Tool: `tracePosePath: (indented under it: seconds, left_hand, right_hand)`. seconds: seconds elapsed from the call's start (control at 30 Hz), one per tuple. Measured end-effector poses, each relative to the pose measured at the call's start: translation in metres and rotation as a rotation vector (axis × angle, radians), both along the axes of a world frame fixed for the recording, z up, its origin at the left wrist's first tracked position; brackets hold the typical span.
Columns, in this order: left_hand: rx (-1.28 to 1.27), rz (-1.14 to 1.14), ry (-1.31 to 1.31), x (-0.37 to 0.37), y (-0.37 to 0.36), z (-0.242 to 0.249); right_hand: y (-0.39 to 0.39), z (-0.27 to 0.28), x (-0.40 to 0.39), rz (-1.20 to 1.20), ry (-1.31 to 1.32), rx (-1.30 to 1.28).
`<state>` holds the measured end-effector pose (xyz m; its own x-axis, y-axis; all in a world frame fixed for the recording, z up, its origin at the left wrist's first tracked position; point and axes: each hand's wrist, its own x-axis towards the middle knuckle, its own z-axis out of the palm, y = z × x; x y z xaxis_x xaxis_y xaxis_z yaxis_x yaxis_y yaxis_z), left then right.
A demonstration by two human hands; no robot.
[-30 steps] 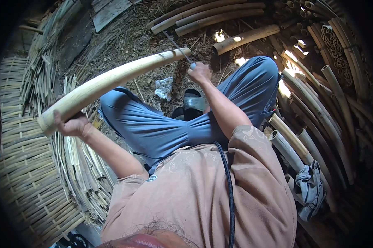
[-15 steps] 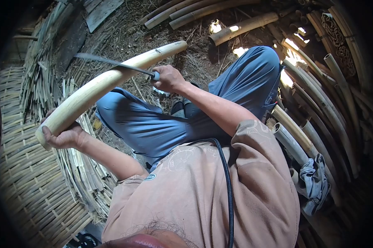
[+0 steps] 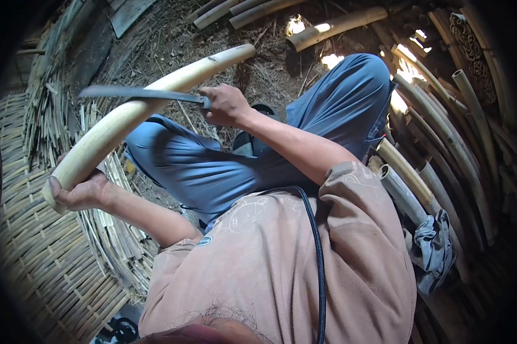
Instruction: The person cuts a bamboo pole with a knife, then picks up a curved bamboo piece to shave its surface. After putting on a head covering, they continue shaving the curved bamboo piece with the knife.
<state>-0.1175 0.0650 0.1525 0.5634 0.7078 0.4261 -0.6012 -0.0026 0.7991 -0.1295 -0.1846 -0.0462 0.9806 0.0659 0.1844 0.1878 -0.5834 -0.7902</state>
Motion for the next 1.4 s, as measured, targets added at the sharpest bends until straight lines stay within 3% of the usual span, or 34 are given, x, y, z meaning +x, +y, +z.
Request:
tracePosePath:
  seconds: [0.03, 0.1, 0.13, 0.17, 0.2, 0.23, 0.27, 0.33, 0.4, 0.47, 0.53, 0.6, 0.63, 0.67, 0.7, 0.8, 0.87, 0.93, 1.0, 1.1, 1.13, 1.17, 1.2, 1.27, 1.33, 1.4]
  left_hand:
    - [-0.007, 0.000, 0.006, 0.001, -0.003, 0.001]
    - [-0.002, -0.005, -0.002, 0.002, -0.001, 0.003]
    - [0.023, -0.008, -0.002, 0.000, -0.001, 0.003]
    - [0.041, -0.009, -0.010, -0.004, -0.001, 0.002]
    - [0.055, -0.009, -0.020, -0.005, 0.000, 0.001]
    - [0.043, -0.029, -0.028, -0.006, 0.003, -0.001]
    - [0.046, -0.053, -0.057, -0.004, 0.005, -0.001]
    - [0.029, -0.069, -0.105, -0.003, 0.008, -0.008]
    - [-0.023, -0.161, -0.149, -0.002, 0.011, -0.013]
    - [-0.005, -0.348, -0.186, -0.003, 0.018, -0.016]
    - [0.049, -0.363, -0.214, -0.006, 0.018, -0.016]
    - [0.083, -0.378, -0.251, -0.007, 0.016, -0.014]
    - [0.084, -0.381, -0.267, -0.008, 0.016, -0.014]
    - [0.080, -0.381, -0.281, -0.010, 0.017, -0.016]
    - [0.090, -0.396, -0.267, -0.010, 0.022, -0.018]
    - [0.047, -0.374, -0.265, -0.009, 0.019, -0.019]
    - [0.019, -0.314, -0.194, -0.004, 0.017, -0.016]
    - [0.019, -0.365, -0.123, -0.004, 0.015, -0.012]
    - [0.030, -0.340, -0.174, -0.002, 0.017, -0.013]
    - [0.013, -0.335, -0.189, -0.007, 0.017, -0.014]
    - [-0.008, -0.338, -0.192, -0.009, 0.017, -0.016]
    - [-0.009, -0.359, -0.214, -0.006, 0.031, -0.025]
    - [0.043, -0.347, -0.252, -0.009, 0.026, -0.022]
    - [0.082, -0.398, -0.287, -0.008, 0.035, -0.027]
    - [0.113, -0.488, -0.385, -0.005, 0.035, -0.027]
    - [0.192, -0.699, -0.477, -0.001, 0.045, -0.027]
  right_hand:
    - [-0.001, -0.004, 0.003, -0.016, -0.085, -0.063]
    - [-0.018, -0.045, 0.013, -0.146, 0.247, -0.014]
    - [-0.039, -0.066, 0.011, -0.199, 0.253, -0.232]
    - [-0.061, -0.095, 0.024, -0.413, 0.519, -0.175]
    - [-0.086, -0.094, 0.028, -0.476, 0.717, -0.113]
    - [-0.104, -0.098, 0.027, -0.516, 0.763, -0.093]
    - [-0.108, -0.107, 0.025, -0.556, 0.746, -0.147]
    - [-0.086, -0.108, 0.028, -0.412, 0.610, -0.144]
    - [-0.049, -0.051, 0.022, -0.224, 0.442, 0.017]
    - [-0.030, -0.023, 0.024, -0.067, 0.247, 0.002]
    - [-0.024, 0.003, 0.014, -0.004, 0.173, -0.075]
    - [-0.043, -0.050, 0.012, -0.101, 0.066, -0.100]
    - [-0.055, -0.075, 0.014, -0.230, 0.230, -0.195]
    - [-0.074, -0.081, 0.024, -0.383, 0.644, -0.119]
    - [-0.092, -0.094, 0.028, -0.465, 0.743, -0.103]
    - [-0.087, -0.083, 0.020, -0.375, 0.579, -0.117]
    - [-0.053, -0.045, 0.018, -0.167, 0.424, 0.115]
    - [-0.023, -0.029, 0.022, -0.039, 0.122, 0.108]
    - [-0.021, -0.007, 0.017, 0.043, 0.206, 0.110]
    - [-0.052, -0.101, 0.023, -0.287, 0.074, -0.079]
    - [-0.076, -0.112, 0.028, -0.340, 0.484, -0.049]
    - [-0.088, -0.110, 0.023, -0.480, 0.587, -0.065]
    - [-0.101, -0.123, 0.026, -0.477, 0.710, -0.011]
    - [-0.096, -0.167, 0.038, -0.232, 0.465, -0.238]
    - [-0.056, -0.074, 0.025, -0.219, 0.342, -0.102]
    - [-0.032, -0.047, 0.023, -0.111, 0.261, 0.144]
